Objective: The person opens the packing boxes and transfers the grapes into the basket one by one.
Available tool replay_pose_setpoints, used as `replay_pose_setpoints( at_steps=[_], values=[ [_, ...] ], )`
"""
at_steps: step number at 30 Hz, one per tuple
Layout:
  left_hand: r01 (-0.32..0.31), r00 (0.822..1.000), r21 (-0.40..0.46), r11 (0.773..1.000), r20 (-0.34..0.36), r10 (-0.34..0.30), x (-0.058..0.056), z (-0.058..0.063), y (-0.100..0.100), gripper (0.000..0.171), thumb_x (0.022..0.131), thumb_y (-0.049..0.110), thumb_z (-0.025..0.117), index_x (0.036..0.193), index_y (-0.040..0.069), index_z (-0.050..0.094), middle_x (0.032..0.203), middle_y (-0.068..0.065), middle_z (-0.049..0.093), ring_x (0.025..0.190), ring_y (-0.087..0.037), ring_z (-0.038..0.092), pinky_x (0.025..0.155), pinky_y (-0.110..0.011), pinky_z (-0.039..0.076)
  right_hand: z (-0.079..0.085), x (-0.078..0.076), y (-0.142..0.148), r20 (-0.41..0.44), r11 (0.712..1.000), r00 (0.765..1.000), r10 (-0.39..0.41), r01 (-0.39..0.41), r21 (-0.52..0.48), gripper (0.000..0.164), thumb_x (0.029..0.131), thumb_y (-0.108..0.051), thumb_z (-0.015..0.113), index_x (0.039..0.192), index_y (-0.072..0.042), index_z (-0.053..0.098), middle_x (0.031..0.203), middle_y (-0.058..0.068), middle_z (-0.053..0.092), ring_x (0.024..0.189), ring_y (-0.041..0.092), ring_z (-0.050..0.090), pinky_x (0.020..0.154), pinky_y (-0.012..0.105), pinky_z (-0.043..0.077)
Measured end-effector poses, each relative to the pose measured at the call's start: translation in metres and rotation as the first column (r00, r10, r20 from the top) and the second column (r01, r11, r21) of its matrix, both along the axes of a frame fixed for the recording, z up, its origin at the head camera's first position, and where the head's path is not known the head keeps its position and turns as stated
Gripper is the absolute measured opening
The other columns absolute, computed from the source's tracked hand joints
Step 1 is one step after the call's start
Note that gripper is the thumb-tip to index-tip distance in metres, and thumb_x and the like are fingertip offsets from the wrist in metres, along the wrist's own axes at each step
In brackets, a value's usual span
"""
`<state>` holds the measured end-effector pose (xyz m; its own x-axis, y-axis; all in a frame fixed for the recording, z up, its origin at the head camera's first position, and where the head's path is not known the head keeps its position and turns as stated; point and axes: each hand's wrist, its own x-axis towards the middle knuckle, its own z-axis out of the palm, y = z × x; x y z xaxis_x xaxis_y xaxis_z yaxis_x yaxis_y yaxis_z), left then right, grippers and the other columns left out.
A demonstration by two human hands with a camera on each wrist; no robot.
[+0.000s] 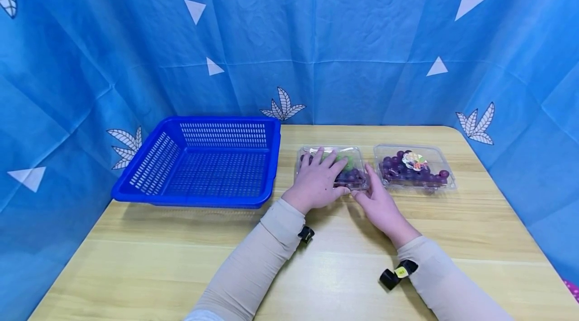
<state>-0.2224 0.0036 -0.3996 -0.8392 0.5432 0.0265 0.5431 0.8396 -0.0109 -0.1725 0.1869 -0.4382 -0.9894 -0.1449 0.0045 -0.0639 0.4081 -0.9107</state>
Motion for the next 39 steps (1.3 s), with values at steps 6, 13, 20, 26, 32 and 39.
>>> replay_pose_setpoints(
  at_steps=[6, 13, 20, 26, 32, 39],
  values=[
    [0.002, 1.0, 0.007, 1.0, 0.003, -0.002, 0.001, 0.001, 0.001, 0.076, 0.085, 0.071, 0.038, 0.149, 0.034, 0.022, 0.155, 0.0, 0.019, 0.14, -0.034, 0.009, 0.108, -0.06, 0.007, 0.017, 0.008, -0.005, -0.003, 1.0, 1.0, 0.007, -0.007, -0.001, 0.082, 0.093, -0.015, 0.056, 0.151, -0.013, -0.002, 0.151, 0.023, 0.017, 0.134, 0.041, 0.025, 0.107, 0.052, 0.024],
    [-0.009, 1.0, 0.006, 1.0, 0.01, 0.009, 0.003, 0.001, 0.004, 0.077, 0.084, 0.071, 0.041, 0.149, 0.033, 0.022, 0.155, -0.001, 0.018, 0.14, -0.035, 0.008, 0.107, -0.061, 0.007, -0.007, -0.001, 0.003, -0.003, 1.0, 1.0, -0.008, 0.008, 0.012, 0.087, 0.091, -0.03, 0.061, 0.151, -0.023, -0.001, 0.155, 0.013, 0.01, 0.135, 0.038, 0.026, 0.106, 0.051, 0.027],
    [-0.019, 1.0, -0.021, 1.0, 0.0, 0.019, 0.005, 0.001, 0.006, 0.074, 0.087, 0.068, 0.039, 0.149, 0.031, 0.022, 0.155, -0.003, 0.019, 0.14, -0.037, 0.011, 0.107, -0.061, 0.008, -0.014, -0.004, 0.006, -0.028, 1.0, 0.999, -0.017, 0.017, 0.023, 0.087, 0.09, -0.037, 0.061, 0.151, -0.027, 0.0, 0.155, 0.009, 0.011, 0.135, 0.038, 0.025, 0.105, 0.054, 0.026],
    [-0.01, 1.0, -0.023, 1.0, -0.013, 0.009, 0.005, 0.0, 0.007, 0.069, 0.09, 0.063, 0.037, 0.149, 0.029, 0.023, 0.154, -0.004, 0.02, 0.139, -0.04, 0.011, 0.107, -0.062, 0.01, -0.012, -0.003, 0.005, -0.028, 1.0, 1.0, -0.015, 0.015, 0.011, 0.084, 0.091, -0.036, 0.059, 0.151, -0.028, 0.002, 0.154, 0.01, 0.017, 0.134, 0.037, 0.028, 0.106, 0.054, 0.025],
    [-0.008, 1.0, -0.008, 1.0, -0.025, 0.007, 0.004, -0.002, 0.008, 0.063, 0.094, 0.058, 0.036, 0.149, 0.028, 0.025, 0.153, -0.005, 0.022, 0.138, -0.04, 0.013, 0.107, -0.061, 0.012, -0.012, -0.004, 0.004, -0.04, 1.0, 0.999, -0.02, 0.02, 0.001, 0.08, 0.092, -0.036, 0.058, 0.15, -0.034, 0.003, 0.153, 0.012, 0.019, 0.133, 0.035, 0.029, 0.107, 0.053, 0.024],
    [-0.013, 0.998, 0.013, 1.0, -0.066, 0.014, 0.005, -0.003, 0.011, 0.064, 0.091, 0.053, 0.046, 0.147, 0.024, 0.031, 0.151, -0.008, 0.029, 0.136, -0.042, 0.022, 0.105, -0.062, 0.019, -0.012, -0.004, 0.003, -0.034, 1.0, 0.999, -0.022, 0.022, 0.001, 0.081, 0.091, -0.038, 0.058, 0.15, -0.033, 0.003, 0.154, 0.011, 0.018, 0.129, 0.036, 0.037, 0.105, 0.054, 0.027]
  ],
)
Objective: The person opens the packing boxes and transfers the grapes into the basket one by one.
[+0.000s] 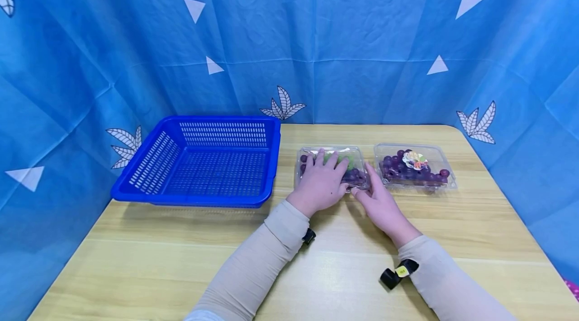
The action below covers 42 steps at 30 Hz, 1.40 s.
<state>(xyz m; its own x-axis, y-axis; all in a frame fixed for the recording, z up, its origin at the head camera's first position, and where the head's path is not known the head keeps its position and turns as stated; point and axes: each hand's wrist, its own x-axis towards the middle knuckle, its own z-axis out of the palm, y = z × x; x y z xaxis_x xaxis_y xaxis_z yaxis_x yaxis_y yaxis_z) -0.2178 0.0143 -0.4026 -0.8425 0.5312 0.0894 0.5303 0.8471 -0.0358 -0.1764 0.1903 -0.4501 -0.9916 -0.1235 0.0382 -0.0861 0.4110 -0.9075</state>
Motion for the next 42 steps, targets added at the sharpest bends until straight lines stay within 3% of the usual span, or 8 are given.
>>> replay_pose_setpoints(
  at_steps=[6, 15, 26, 36, 42],
  values=[
    [-0.03, 0.998, -0.005, 1.0, -0.054, 0.03, 0.0015, -0.0005, 0.0041, 0.065, 0.085, 0.053, 0.054, 0.141, 0.023, 0.039, 0.144, -0.008, 0.039, 0.129, -0.044, 0.034, 0.102, -0.061, 0.026, -0.0013, 0.0012, -0.0013, 0.015, 1.0, 1.0, 0.004, -0.004, 0.027, 0.08, 0.091, -0.042, 0.057, 0.15, -0.035, 0.002, 0.155, 0.009, 0.008, 0.123, 0.039, 0.043, 0.105, 0.055, 0.026],
    [-0.044, 0.99, -0.024, 0.999, -0.132, 0.04, 0.0023, -0.0047, 0.0106, 0.054, 0.088, 0.047, 0.05, 0.135, 0.021, 0.042, 0.139, -0.008, 0.043, 0.125, -0.046, 0.037, 0.1, -0.062, 0.029, -0.0017, 0.0002, 0.0004, 0.02, 0.999, 1.0, 0.004, -0.005, 0.043, 0.074, 0.095, -0.042, 0.05, 0.15, -0.034, 0.002, 0.156, 0.005, 0.005, 0.136, 0.036, 0.023, 0.107, 0.058, 0.017],
    [-0.032, 0.994, -0.045, 0.998, -0.102, 0.027, 0.0051, -0.0021, 0.0089, 0.049, 0.096, 0.043, 0.04, 0.141, 0.024, 0.038, 0.145, -0.008, 0.038, 0.128, -0.046, 0.034, 0.102, -0.061, 0.026, -0.0021, -0.001, 0.0017, 0.01, 0.996, 1.0, 0.0, -0.001, 0.094, 0.066, 0.099, -0.038, 0.04, 0.152, -0.026, 0.002, 0.157, 0.003, 0.001, 0.141, 0.031, 0.004, 0.108, 0.059, 0.005],
    [-0.016, 0.997, -0.027, 1.0, -0.077, 0.014, 0.0036, -0.0056, 0.0069, 0.047, 0.099, 0.04, 0.033, 0.145, 0.031, 0.034, 0.148, -0.008, 0.034, 0.13, -0.046, 0.031, 0.102, -0.062, 0.025, -0.0018, -0.001, 0.0003, 0.018, 0.998, 1.0, -0.004, 0.002, 0.069, 0.064, 0.1, -0.032, 0.04, 0.151, -0.027, 0.003, 0.157, 0.002, 0.0, 0.141, 0.03, 0.002, 0.108, 0.06, 0.004],
    [0.008, 0.993, -0.014, 1.0, -0.118, -0.009, 0.0029, -0.0038, 0.0049, 0.043, 0.099, 0.037, 0.036, 0.141, 0.031, 0.041, 0.143, -0.007, 0.042, 0.127, -0.045, 0.037, 0.1, -0.06, 0.03, -0.0003, 0.0, -0.0012, 0.001, 0.998, 1.0, -0.007, 0.007, 0.063, 0.061, 0.1, -0.031, 0.038, 0.151, -0.03, 0.004, 0.157, 0.004, 0.001, 0.141, 0.028, 0.003, 0.109, 0.058, 0.004]
  ],
)
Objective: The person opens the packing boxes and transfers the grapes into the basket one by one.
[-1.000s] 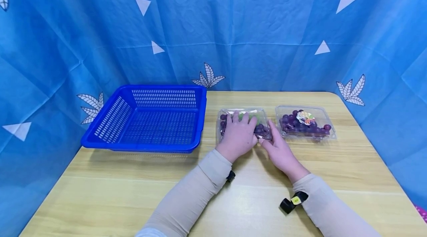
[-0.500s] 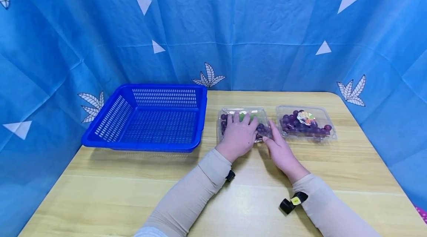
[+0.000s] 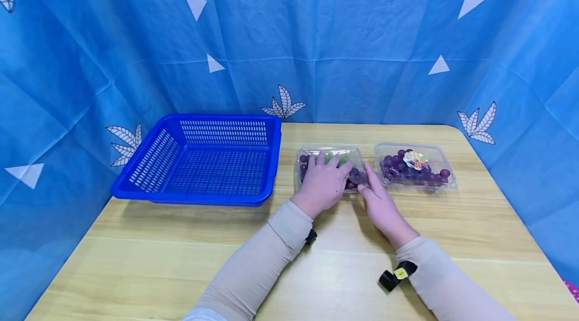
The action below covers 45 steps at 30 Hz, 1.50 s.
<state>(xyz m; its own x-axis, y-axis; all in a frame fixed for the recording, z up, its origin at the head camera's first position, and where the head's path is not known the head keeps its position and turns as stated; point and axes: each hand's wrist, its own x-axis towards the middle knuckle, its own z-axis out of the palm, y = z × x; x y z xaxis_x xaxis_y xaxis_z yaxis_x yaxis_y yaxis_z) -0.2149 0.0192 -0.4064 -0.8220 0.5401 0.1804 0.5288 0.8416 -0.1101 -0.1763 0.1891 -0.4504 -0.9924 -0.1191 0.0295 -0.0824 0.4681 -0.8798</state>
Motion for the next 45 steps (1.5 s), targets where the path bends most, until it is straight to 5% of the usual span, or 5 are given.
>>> replay_pose_setpoints(
  at_steps=[10, 18, 45],
  values=[
    [-0.006, 1.0, -0.01, 1.0, 0.027, 0.006, 0.0018, 0.0011, 0.0043, 0.05, 0.097, 0.042, 0.037, 0.146, 0.029, 0.033, 0.147, -0.008, 0.035, 0.13, -0.046, 0.031, 0.104, -0.06, 0.024, -0.0007, -0.0004, 0.0054, 0.003, 1.0, 1.0, -0.01, 0.01, -0.018, 0.065, 0.099, -0.032, 0.043, 0.152, -0.025, 0.005, 0.156, 0.007, 0.009, 0.136, 0.039, 0.021, 0.106, 0.059, 0.017],
    [-0.006, 1.0, 0.017, 1.0, 0.008, 0.006, 0.0056, -0.0013, 0.005, 0.056, 0.094, 0.043, 0.045, 0.146, 0.026, 0.032, 0.146, -0.011, 0.034, 0.13, -0.048, 0.028, 0.104, -0.061, 0.023, -0.0012, 0.0004, 0.0066, 0.016, 1.0, 1.0, -0.015, 0.015, -0.01, 0.066, 0.099, -0.037, 0.042, 0.152, -0.026, 0.005, 0.156, 0.006, 0.008, 0.138, 0.038, 0.016, 0.107, 0.059, 0.015],
    [-0.071, 0.991, 0.02, 0.997, 0.116, 0.068, 0.0026, 0.0047, -0.0039, 0.065, 0.089, 0.044, 0.049, 0.148, 0.038, 0.022, 0.153, -0.004, 0.021, 0.139, -0.039, 0.013, 0.107, -0.062, 0.01, 0.0011, -0.0004, 0.0012, 0.021, 0.999, 1.0, -0.001, 0.002, -0.04, 0.065, 0.099, -0.037, 0.041, 0.152, -0.025, 0.006, 0.155, 0.01, 0.007, 0.137, 0.038, 0.018, 0.108, 0.056, 0.016]
  ],
)
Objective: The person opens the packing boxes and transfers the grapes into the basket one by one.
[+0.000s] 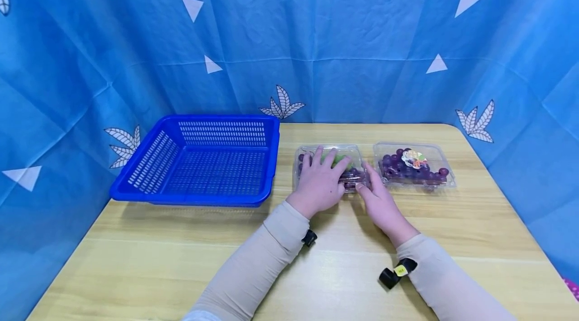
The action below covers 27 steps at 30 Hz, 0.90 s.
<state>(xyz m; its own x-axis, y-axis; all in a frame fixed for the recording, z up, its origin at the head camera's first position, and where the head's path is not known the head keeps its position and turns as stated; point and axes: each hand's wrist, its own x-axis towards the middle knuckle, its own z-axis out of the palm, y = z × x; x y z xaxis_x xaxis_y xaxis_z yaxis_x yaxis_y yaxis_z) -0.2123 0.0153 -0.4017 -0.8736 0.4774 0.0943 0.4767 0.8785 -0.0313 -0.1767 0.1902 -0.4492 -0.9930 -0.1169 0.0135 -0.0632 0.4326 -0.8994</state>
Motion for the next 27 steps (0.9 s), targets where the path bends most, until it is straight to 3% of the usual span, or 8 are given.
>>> replay_pose_setpoints(
  at_steps=[10, 19, 27],
  values=[
    [-0.011, 1.0, 0.013, 1.0, -0.001, 0.011, 0.0, 0.004, -0.005, 0.067, 0.088, 0.051, 0.051, 0.148, 0.037, 0.025, 0.154, -0.006, 0.02, 0.139, -0.036, 0.015, 0.105, -0.063, 0.012, 0.0, 0.0, -0.001, -0.009, 1.0, 1.0, -0.007, 0.007, -0.008, 0.063, 0.099, -0.033, 0.043, 0.151, -0.025, 0.008, 0.155, 0.012, 0.009, 0.137, 0.037, 0.019, 0.108, 0.055, 0.017],
    [-0.073, 0.997, 0.003, 0.997, 0.04, 0.073, 0.001, 0.008, -0.009, 0.069, 0.086, 0.058, 0.049, 0.148, 0.038, 0.024, 0.155, -0.006, 0.014, 0.139, -0.038, 0.011, 0.104, -0.066, 0.002, -0.001, -0.002, -0.001, -0.014, 1.0, 1.0, -0.012, 0.012, -0.022, 0.064, 0.099, -0.033, 0.044, 0.151, -0.024, 0.01, 0.154, 0.016, 0.013, 0.134, 0.04, 0.026, 0.107, 0.055, 0.021],
    [-0.107, 0.991, 0.033, 0.994, 0.088, 0.103, 0.001, 0.011, -0.012, 0.074, 0.085, 0.062, 0.05, 0.148, 0.036, 0.023, 0.155, -0.009, 0.012, 0.139, -0.039, 0.007, 0.101, -0.07, 0.009, -0.001, -0.001, -0.001, 0.0, 1.0, 1.0, -0.017, 0.017, -0.023, 0.064, 0.098, -0.035, 0.044, 0.151, -0.026, 0.009, 0.154, 0.014, 0.014, 0.134, 0.038, 0.027, 0.107, 0.055, 0.022]
  ],
)
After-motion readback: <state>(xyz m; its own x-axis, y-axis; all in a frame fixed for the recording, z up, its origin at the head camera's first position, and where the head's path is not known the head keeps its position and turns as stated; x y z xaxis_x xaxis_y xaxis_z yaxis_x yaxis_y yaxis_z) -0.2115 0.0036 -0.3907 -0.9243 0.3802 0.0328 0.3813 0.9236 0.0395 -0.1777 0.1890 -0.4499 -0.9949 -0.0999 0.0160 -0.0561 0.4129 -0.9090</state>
